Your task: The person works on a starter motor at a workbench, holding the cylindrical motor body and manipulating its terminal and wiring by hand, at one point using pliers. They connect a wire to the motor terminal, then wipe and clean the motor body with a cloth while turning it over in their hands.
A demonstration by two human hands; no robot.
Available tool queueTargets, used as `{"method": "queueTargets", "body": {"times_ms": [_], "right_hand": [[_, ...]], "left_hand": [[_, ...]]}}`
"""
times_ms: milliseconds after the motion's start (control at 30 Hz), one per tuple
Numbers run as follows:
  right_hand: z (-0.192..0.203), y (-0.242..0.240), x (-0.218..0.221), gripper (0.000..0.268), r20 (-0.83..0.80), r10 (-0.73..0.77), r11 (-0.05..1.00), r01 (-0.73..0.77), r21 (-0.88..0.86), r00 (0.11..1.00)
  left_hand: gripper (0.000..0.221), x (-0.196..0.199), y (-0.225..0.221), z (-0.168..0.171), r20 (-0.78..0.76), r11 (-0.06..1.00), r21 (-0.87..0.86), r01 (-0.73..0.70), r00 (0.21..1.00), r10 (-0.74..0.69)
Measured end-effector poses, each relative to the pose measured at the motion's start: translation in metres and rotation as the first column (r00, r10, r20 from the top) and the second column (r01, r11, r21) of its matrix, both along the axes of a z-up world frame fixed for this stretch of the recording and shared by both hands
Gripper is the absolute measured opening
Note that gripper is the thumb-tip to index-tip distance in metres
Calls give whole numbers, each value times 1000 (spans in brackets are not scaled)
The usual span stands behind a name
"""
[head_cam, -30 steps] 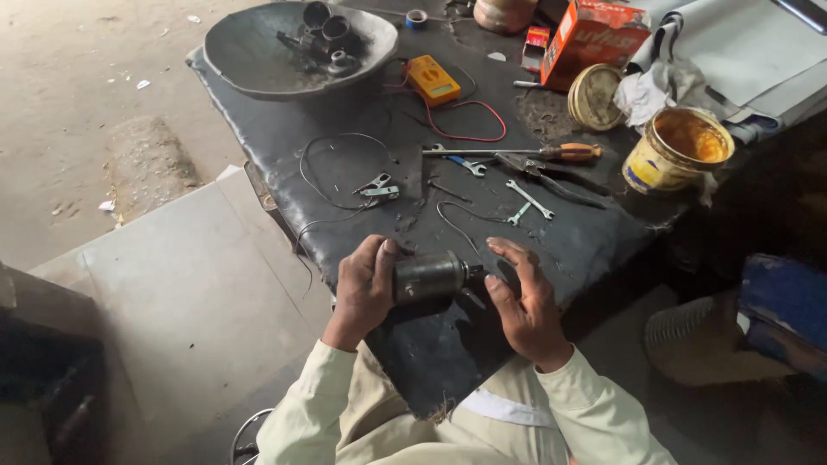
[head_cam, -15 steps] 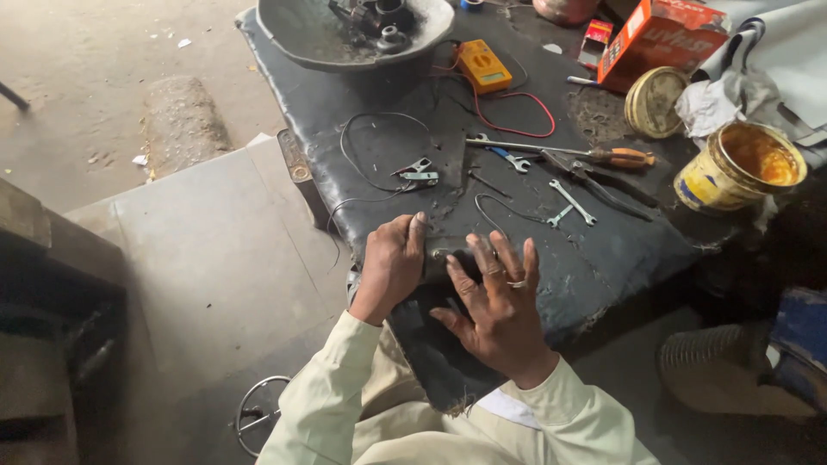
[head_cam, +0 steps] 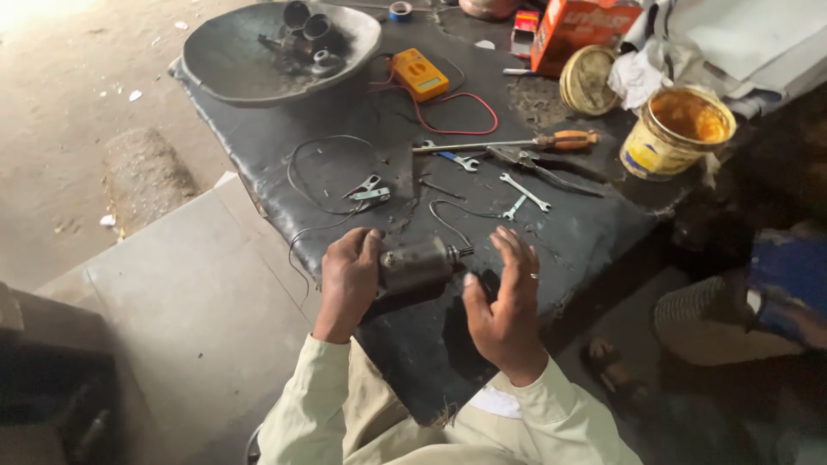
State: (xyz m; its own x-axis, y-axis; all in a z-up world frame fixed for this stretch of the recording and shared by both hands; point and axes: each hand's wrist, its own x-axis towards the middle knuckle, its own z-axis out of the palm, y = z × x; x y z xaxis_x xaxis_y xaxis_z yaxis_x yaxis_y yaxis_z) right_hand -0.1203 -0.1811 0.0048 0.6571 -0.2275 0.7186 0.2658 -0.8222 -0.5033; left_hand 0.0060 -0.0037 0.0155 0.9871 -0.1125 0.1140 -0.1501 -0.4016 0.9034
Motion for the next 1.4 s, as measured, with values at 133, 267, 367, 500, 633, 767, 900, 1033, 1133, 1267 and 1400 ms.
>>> {"method": "queueTargets", "body": {"times_ms": [133,267,367,500,633,767,900,1033,1133,1267,1400], "right_hand": [[0,0,3,57,-17,-18,1000,18,15,1000],[-6,-8,6,44,-158,80,996,-85,-25,984],[-10,-12,9,39,-188,142,990,-142,11,972],[-15,-16,6,52,-137,168,966,-136,222,976],[-21,-20,13,70,-53,206,906,-170,388,977],[-18,-21,22,74,-281,203,979,-186,86,938],[-23,-23,21,73,-337,230,963,-164,212,913],[-5,-6,4,70,-134,150,988,-142,64,980],[4,6,0,68,-91,49,971,-69,-231,995],[-2,6,-1,65,-101,32,937,-66,-344,994],[9,15,-1,61,-77,127,890,-148,-431,989]], "left_hand": [[32,1,-1,-1,-9,999,45,28,1000,-28],[34,-1,-2,1,-26,1000,19,23,999,-22],[34,-1,-3,3,-49,1000,14,14,999,-14],[35,-3,-3,1,-32,999,-27,39,999,-40],[34,-5,-2,-2,49,999,-36,40,998,-38],[33,-8,0,-3,98,1000,7,18,995,-19],[33,-8,-2,2,27,999,36,-4,1000,3],[33,-6,0,-10,86,1000,3,1,996,-1],[32,-7,-1,-8,103,1000,-1,0,995,0],[31,-8,-1,-4,41,1000,7,-21,999,21],[32,-11,1,2,64,1000,-3,-22,998,22]]}}
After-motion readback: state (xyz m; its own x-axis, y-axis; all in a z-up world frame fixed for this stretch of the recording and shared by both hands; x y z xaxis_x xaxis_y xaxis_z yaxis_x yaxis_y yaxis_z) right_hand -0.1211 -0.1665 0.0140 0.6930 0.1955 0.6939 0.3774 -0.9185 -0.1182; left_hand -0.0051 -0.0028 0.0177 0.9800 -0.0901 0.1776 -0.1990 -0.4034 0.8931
